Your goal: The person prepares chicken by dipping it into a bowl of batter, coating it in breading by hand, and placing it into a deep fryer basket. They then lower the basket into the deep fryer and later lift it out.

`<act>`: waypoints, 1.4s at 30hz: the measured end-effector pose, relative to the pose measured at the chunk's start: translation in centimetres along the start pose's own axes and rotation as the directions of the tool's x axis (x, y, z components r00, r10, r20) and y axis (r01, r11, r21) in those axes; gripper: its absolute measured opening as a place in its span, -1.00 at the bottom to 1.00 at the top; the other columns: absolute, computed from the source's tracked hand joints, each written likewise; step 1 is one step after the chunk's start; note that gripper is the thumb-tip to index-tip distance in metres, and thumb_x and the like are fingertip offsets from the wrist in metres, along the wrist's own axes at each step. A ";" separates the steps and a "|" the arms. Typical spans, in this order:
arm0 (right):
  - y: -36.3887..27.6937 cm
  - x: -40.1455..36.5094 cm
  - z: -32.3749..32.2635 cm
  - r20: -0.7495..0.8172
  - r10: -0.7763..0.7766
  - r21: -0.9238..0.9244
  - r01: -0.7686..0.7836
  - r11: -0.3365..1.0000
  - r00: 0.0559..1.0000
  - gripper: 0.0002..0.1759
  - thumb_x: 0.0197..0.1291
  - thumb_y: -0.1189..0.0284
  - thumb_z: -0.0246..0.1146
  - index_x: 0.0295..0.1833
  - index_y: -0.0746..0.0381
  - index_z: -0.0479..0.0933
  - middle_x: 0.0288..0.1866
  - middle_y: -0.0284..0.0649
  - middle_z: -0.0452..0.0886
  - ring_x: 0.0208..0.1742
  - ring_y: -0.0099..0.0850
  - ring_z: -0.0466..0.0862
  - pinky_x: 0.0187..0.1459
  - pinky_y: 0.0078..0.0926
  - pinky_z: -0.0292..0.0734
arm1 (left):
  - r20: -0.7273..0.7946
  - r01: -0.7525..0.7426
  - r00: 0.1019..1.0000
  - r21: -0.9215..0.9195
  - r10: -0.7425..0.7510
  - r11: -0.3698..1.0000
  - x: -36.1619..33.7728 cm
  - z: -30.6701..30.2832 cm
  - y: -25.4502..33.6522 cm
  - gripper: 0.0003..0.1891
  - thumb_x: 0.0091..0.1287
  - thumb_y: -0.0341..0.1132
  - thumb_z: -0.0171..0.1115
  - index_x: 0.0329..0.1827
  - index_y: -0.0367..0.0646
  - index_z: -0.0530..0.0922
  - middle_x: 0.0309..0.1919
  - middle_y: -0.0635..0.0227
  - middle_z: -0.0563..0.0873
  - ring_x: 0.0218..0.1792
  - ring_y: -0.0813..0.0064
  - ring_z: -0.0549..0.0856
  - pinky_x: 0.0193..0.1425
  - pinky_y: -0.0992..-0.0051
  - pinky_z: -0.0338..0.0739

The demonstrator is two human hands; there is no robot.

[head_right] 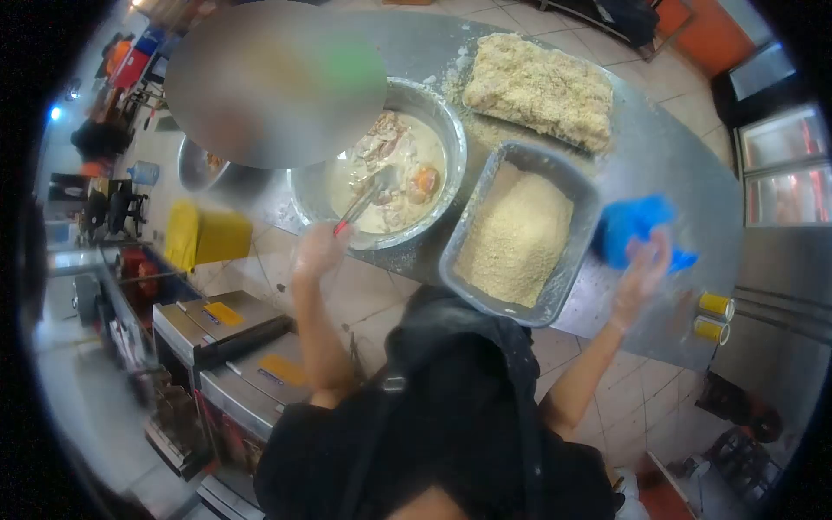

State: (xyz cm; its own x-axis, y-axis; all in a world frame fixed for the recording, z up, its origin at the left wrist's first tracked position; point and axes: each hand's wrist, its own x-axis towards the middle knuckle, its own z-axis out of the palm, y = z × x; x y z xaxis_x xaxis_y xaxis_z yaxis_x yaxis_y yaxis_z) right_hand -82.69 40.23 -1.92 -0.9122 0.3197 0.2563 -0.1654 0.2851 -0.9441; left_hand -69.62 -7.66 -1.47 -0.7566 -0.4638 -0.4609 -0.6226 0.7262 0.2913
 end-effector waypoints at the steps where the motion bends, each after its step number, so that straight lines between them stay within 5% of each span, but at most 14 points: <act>1: 0.2 0.0 0.1 -0.004 0.000 -0.001 0.000 1.000 1.000 -0.44 0.40 0.15 0.14 0.36 0.25 0.29 0.28 -0.05 0.41 0.05 -0.33 0.59 0.06 -0.36 0.54 | 0.000 -0.004 1.000 0.001 0.004 1.000 0.5 0.3 -0.4 -0.52 0.42 0.07 -0.01 -0.14 -0.21 0.64 -0.18 -0.07 0.69 -0.09 -0.07 0.65 0.01 0.07 0.49; 4: 0.6 -0.2 0.0 -0.011 0.014 0.064 -0.013 0.998 1.000 -0.42 0.39 0.13 0.15 0.36 0.25 0.29 0.27 -0.07 0.42 0.04 -0.34 0.60 0.05 -0.36 0.55 | -0.003 -0.154 0.988 0.030 0.154 0.988 1.3 -0.6 -1.9 -0.53 0.41 0.05 0.00 -0.14 -0.20 0.64 -0.26 -0.06 0.69 -0.13 -0.08 0.65 -0.02 0.05 0.47; 7: 0.2 -0.6 -0.2 -0.020 0.026 0.016 -0.025 1.000 0.999 -0.41 0.39 0.12 0.15 0.36 0.24 0.29 0.28 -0.08 0.42 0.02 -0.34 0.60 0.03 -0.37 0.55 | 0.151 -0.070 0.985 -0.111 0.087 0.991 0.1 -3.0 -2.6 -0.55 0.40 0.07 0.03 -0.13 -0.16 0.66 -0.46 0.12 0.69 -0.37 0.16 0.68 -0.23 0.21 0.52; 9: 0.1 -0.7 -0.3 -0.040 0.046 0.012 -0.046 0.999 0.998 -0.40 0.39 0.10 0.14 0.36 0.25 0.28 0.29 -0.07 0.40 0.01 -0.34 0.61 0.02 -0.39 0.56 | 0.305 0.203 0.949 -0.387 -0.083 0.899 -1.0 -3.6 -4.0 -0.58 0.39 0.08 0.09 -0.10 -0.08 0.68 -0.59 0.40 0.60 -0.60 0.49 0.56 -0.45 0.46 0.45; 12: -0.1 -1.0 -0.4 -0.058 0.044 0.048 -0.041 0.998 0.997 -0.41 0.43 0.09 0.09 0.34 0.32 0.27 0.21 -0.17 0.46 0.05 -0.36 0.59 0.09 -0.44 0.52 | 0.314 0.204 0.949 -0.606 -0.004 0.769 -3.0 -4.3 -5.6 -0.61 0.38 0.09 0.14 -0.08 -0.04 0.68 -0.60 0.57 0.53 -0.68 0.71 0.41 -0.57 0.65 0.31; 21: 0.4 -1.0 -0.1 -0.031 0.031 0.079 -0.028 0.996 0.999 -0.46 0.44 0.17 0.09 0.33 0.32 0.28 0.18 -0.17 0.47 0.02 -0.38 0.60 0.07 -0.44 0.52 | 0.280 0.241 0.959 -0.756 -0.032 0.609 -8.4 -6.1 1.0 -0.65 0.42 -0.04 0.16 -0.08 -0.18 0.63 -0.63 0.65 0.39 -0.66 0.82 0.31 -0.62 0.74 0.09; 28: -1.0 -1.8 0.2 0.009 0.008 0.091 -0.008 0.996 1.000 -0.46 0.42 0.23 0.12 0.38 0.27 0.25 0.27 -0.04 0.41 0.04 -0.33 0.61 0.06 -0.37 0.55 | 0.459 0.254 0.873 -0.716 0.165 0.650 -10.3 -5.5 5.5 -0.74 0.45 -0.14 0.14 -0.05 -0.12 0.63 -0.61 0.62 0.45 -0.63 0.81 0.39 -0.58 0.74 0.23; 32: -1.8 -2.5 1.3 0.028 0.026 0.114 -0.029 0.993 0.999 -0.51 0.42 0.29 0.12 0.36 0.25 0.28 0.24 -0.08 0.44 0.01 -0.36 0.62 0.03 -0.41 0.55 | 0.594 0.306 0.795 -0.567 0.122 0.765 -10.0 -2.6 7.2 -0.72 0.44 -0.11 0.14 -0.09 -0.14 0.63 -0.61 0.57 0.48 -0.62 0.80 0.41 -0.56 0.70 0.27; 35: -1.7 -2.9 2.5 0.070 0.091 0.233 -0.105 0.967 0.993 -0.53 0.37 0.34 0.20 0.32 0.24 0.34 0.15 -0.19 0.47 -0.05 -0.43 0.61 0.01 -0.53 0.54 | 0.622 0.231 0.783 -0.290 -0.001 0.929 -10.1 -1.8 7.3 -0.71 0.43 -0.11 0.15 -0.10 -0.17 0.63 -0.61 0.51 0.52 -0.57 0.73 0.48 -0.54 0.63 0.31; 38: 0.2 -3.5 3.5 0.243 0.125 0.099 -0.153 0.983 0.962 -0.60 0.37 0.28 0.16 0.20 0.29 0.46 0.06 -0.09 0.59 -0.05 -0.33 0.65 0.02 -0.45 0.54 | 0.517 0.135 0.856 -0.247 0.013 0.960 -10.7 -3.3 4.2 -0.69 0.42 -0.11 0.16 -0.10 -0.21 0.62 -0.60 0.38 0.58 -0.59 0.54 0.55 -0.58 0.51 0.33; 39: 0.2 -3.4 4.0 0.243 0.128 0.094 -0.155 0.983 0.962 -0.60 0.37 0.28 0.16 0.20 0.29 0.46 0.06 -0.09 0.59 -0.05 -0.33 0.65 0.02 -0.45 0.54 | 0.342 0.002 0.936 -0.256 0.088 0.967 -10.8 -3.4 2.7 -0.68 0.41 -0.10 0.16 -0.11 -0.21 0.62 -0.58 0.31 0.61 -0.59 0.45 0.57 -0.55 0.46 0.36; 40: -0.3 -3.2 4.9 0.330 0.106 -0.110 -0.073 0.991 0.938 -0.61 0.37 0.23 0.12 0.13 0.30 0.50 0.02 -0.03 0.62 -0.02 -0.23 0.66 0.04 -0.39 0.52 | 0.151 -0.129 0.974 -0.241 0.168 0.962 -10.7 -3.2 1.6 -0.66 0.40 -0.08 0.15 -0.12 -0.22 0.62 -0.55 0.25 0.64 -0.59 0.36 0.59 -0.53 0.41 0.39; 41: -0.5 -2.8 5.8 0.418 0.100 -0.300 0.033 0.954 0.903 -0.58 0.37 0.18 0.09 0.06 0.31 0.55 -0.01 0.03 0.65 0.00 -0.14 0.66 0.05 -0.32 0.51 | 0.149 -0.125 0.975 -0.245 0.165 0.961 -10.0 -2.8 1.6 -0.66 0.40 -0.08 0.15 -0.12 -0.22 0.62 -0.55 0.25 0.64 -0.59 0.36 0.59 -0.53 0.41 0.39; 42: 0.1 -2.3 6.6 0.424 0.099 -0.299 0.036 0.953 0.900 -0.58 0.37 0.18 0.09 0.06 0.31 0.55 -0.01 0.03 0.65 0.00 -0.14 0.66 0.05 -0.32 0.51 | 0.033 -0.034 0.999 -0.170 0.041 0.985 -8.6 -2.2 1.9 -0.68 0.40 -0.08 0.13 -0.15 -0.19 0.63 -0.51 0.21 0.66 -0.56 0.30 0.61 -0.48 0.37 0.43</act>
State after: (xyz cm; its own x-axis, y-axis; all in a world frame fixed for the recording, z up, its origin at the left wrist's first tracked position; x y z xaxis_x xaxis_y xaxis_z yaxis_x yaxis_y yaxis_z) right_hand -83.06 33.53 -4.01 -0.9965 -0.0673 0.0493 -0.0785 0.5537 -0.8290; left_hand -64.77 -3.42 4.90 -0.7744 -0.4172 -0.4758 -0.6211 0.6448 0.4455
